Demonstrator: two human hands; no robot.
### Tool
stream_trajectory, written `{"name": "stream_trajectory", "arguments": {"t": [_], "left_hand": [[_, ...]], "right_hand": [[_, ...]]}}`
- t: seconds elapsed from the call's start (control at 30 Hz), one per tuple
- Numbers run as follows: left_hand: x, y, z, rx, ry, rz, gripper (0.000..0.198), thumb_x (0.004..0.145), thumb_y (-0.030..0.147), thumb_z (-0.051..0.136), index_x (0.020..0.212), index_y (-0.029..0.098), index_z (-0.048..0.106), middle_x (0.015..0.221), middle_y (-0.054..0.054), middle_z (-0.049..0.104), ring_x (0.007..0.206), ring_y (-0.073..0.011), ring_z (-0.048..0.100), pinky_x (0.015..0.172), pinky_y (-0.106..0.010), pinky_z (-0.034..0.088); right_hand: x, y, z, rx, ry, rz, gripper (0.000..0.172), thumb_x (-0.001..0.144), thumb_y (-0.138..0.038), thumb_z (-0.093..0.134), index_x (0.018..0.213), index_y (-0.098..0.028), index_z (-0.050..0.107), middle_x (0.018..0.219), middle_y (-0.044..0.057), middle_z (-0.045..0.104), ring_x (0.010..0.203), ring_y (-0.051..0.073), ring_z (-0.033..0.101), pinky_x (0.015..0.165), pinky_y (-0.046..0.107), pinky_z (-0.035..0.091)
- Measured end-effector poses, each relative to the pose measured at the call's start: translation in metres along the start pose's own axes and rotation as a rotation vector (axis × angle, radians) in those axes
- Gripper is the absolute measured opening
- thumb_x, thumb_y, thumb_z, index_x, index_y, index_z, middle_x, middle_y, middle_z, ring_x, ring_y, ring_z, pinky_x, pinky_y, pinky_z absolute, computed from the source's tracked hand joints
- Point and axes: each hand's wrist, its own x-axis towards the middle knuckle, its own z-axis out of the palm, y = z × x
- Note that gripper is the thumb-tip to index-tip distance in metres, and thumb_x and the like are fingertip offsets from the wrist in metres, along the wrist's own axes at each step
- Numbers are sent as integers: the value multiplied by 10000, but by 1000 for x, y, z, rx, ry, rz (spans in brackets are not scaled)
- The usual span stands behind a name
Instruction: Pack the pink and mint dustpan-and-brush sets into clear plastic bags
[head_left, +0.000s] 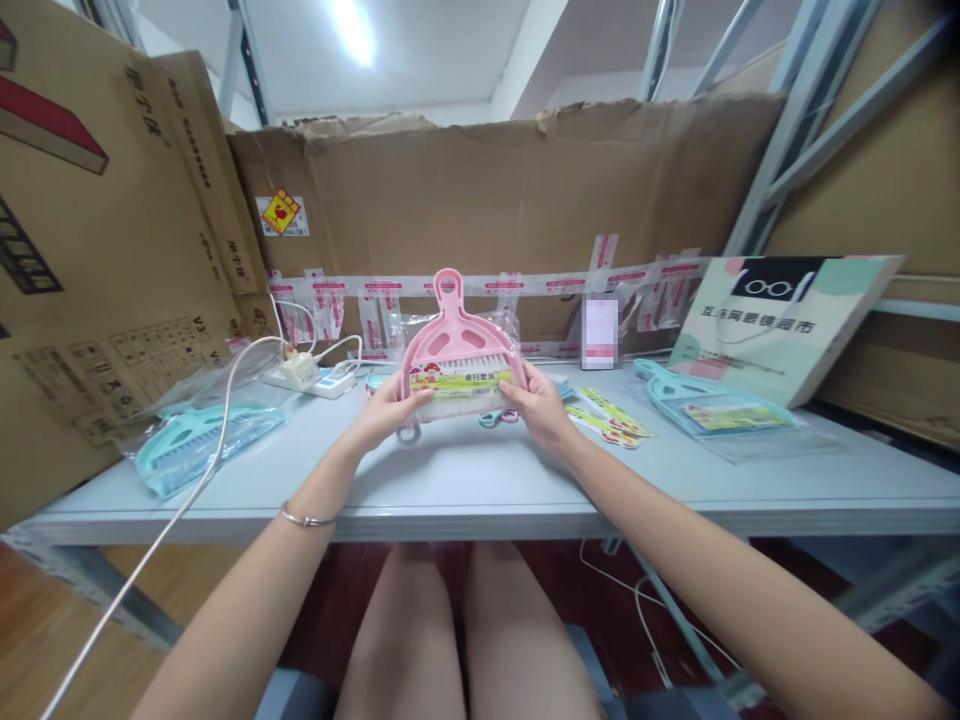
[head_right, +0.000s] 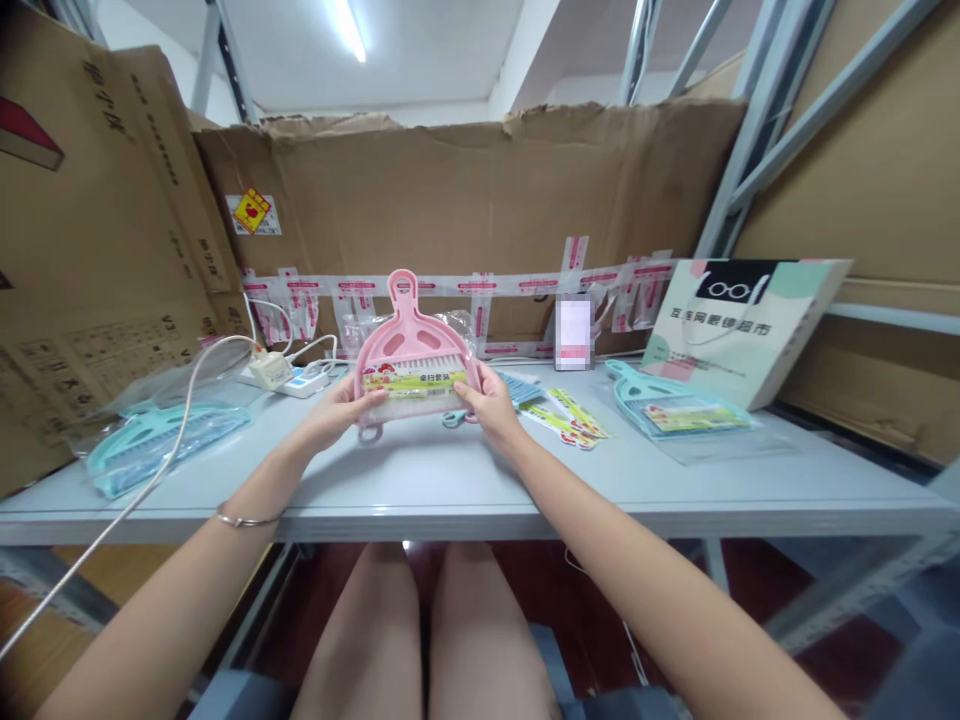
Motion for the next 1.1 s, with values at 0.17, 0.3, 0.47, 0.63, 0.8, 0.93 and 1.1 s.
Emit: {"name": "stream_trajectory", "arguments": {"t": [0.17,0.3,0.47,0.63,0.8,0.93,1.1], "left_hand": [[-12,6,6,12,-53,-78,693,704,408,702,1300,224,401,1159,-143,612,675,-187,676,478,-243,533],[-18,7,8,78,-101,-45,1001,564,260,814,1395,257,256,1279,-178,519,798,-220,674,505,-230,544],[-16,2,1,77,-188,-70,880,663,237,740,1395,234,253,1174,-155,597,784,-207,678,609,-278,563],[-11,-5,-8,29,-264,-70,691,746,270,672,1343,229,327,1191,-140,606,866,-211,675,703,-297,553],[-10,-7,-8,54,-263,-42,683,748,266,655,1347,234,329,1209,-133,597,847,-207,678,690,-308,545],[-12,-5,-5,79,-242,-67,674,735,265,657,1323,214,331,1148,-128,624,839,-210,676,674,-309,541],[-12,-5,-4,84,-252,-77,675,716,324,682,1278,201,329,1178,-142,606,844,-217,677,658,-307,543]], "right_hand": [[-6,1,2,-32,42,-52,471,671,-462,657,1063,-265,488,936,-13,663,611,116,604,437,189,436],[-7,2,0,-87,100,-56,464,681,-457,642,1071,-255,492,908,-7,661,573,115,595,434,206,457],[-6,5,-2,-53,105,-108,493,667,-485,646,1075,-258,488,903,2,662,558,135,602,388,219,441],[-5,6,-4,-54,137,-161,469,698,-536,611,1062,-268,487,939,12,654,587,158,619,375,235,441],[-8,6,-1,-148,133,-213,451,769,-586,524,1082,-265,477,918,30,643,503,139,595,358,242,424],[-9,4,0,-207,136,-253,475,779,-591,513,1098,-242,466,779,15,627,410,126,548,332,250,386],[-9,4,-1,-212,161,-273,456,759,-598,543,1021,-232,474,621,-25,584,363,127,517,310,245,333]]}}
